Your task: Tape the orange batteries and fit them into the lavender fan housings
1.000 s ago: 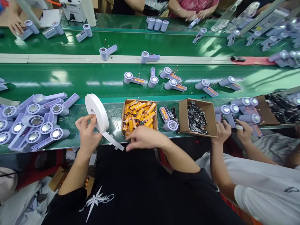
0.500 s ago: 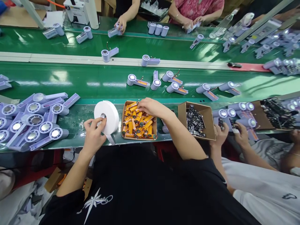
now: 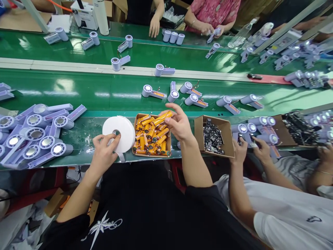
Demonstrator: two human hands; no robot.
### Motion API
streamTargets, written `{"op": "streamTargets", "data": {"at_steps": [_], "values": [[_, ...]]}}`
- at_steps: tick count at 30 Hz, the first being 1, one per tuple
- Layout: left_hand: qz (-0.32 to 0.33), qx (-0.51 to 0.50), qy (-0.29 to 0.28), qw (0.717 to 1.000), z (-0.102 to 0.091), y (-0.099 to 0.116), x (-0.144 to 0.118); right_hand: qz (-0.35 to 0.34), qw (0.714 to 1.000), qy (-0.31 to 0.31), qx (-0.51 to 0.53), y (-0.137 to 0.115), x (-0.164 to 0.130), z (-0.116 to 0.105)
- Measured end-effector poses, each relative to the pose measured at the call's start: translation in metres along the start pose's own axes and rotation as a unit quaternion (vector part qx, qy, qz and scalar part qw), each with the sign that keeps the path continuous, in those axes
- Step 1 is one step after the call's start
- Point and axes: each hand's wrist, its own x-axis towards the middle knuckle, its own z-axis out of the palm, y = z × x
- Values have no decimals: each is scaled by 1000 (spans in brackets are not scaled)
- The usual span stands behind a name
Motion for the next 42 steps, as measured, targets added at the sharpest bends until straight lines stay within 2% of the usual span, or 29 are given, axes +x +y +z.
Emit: {"op": "streamTargets", "data": {"at_steps": [4,8,10,13,16,19,22,24,25,26,28,30,32,34,36,37,38,40,42], "values": [[42,25,-8,999,-6,9,6,-70,995,65,0,-5,-32,39],[89,33,-15,995,-10,18,12,-137,977,153,-48,3,-43,68],[102,32,-15,994,-10,20,13,-154,969,187,-56,12,-44,78],[110,45,-17,993,-7,18,10,-143,970,188,-53,26,-47,90],[119,57,-28,991,-8,5,6,-75,988,137,-21,28,-49,88],[124,35,-72,989,-14,-14,11,46,999,23,-7,12,-37,69],[147,15,-137,979,-24,-31,29,127,983,-128,-17,-11,-16,47],[170,17,-144,975,-29,-34,39,143,974,-174,-14,-19,-8,43],[176,20,-135,975,-30,-33,42,142,976,-164,-2,-19,-10,46],[175,24,-121,977,-31,-29,42,137,982,-128,19,-17,-14,52],[153,29,-89,984,-31,-15,36,119,990,-10,79,-9,-31,71],[124,24,-61,990,-28,2,23,109,982,92,126,-3,-48,91],[101,13,-39,994,-24,15,9,105,975,133,146,-6,-54,98],[71,16,-28,997,-20,13,-2,62,975,161,137,-19,-46,82],[27,29,-47,998,-16,-10,-11,-31,966,238,101,-35,-38,44],[10,32,-70,997,-16,-28,-14,-82,950,291,79,-41,-40,20],[3,29,-98,995,-16,-50,-14,-115,931,340,64,-45,-48,-5],[22,4,-150,988,-18,-95,-5,-127,902,407,70,-42,-80,-46],[59,-31,-167,984,-16,-122,30,-100,889,434,105,-25,-126,-71]]}}
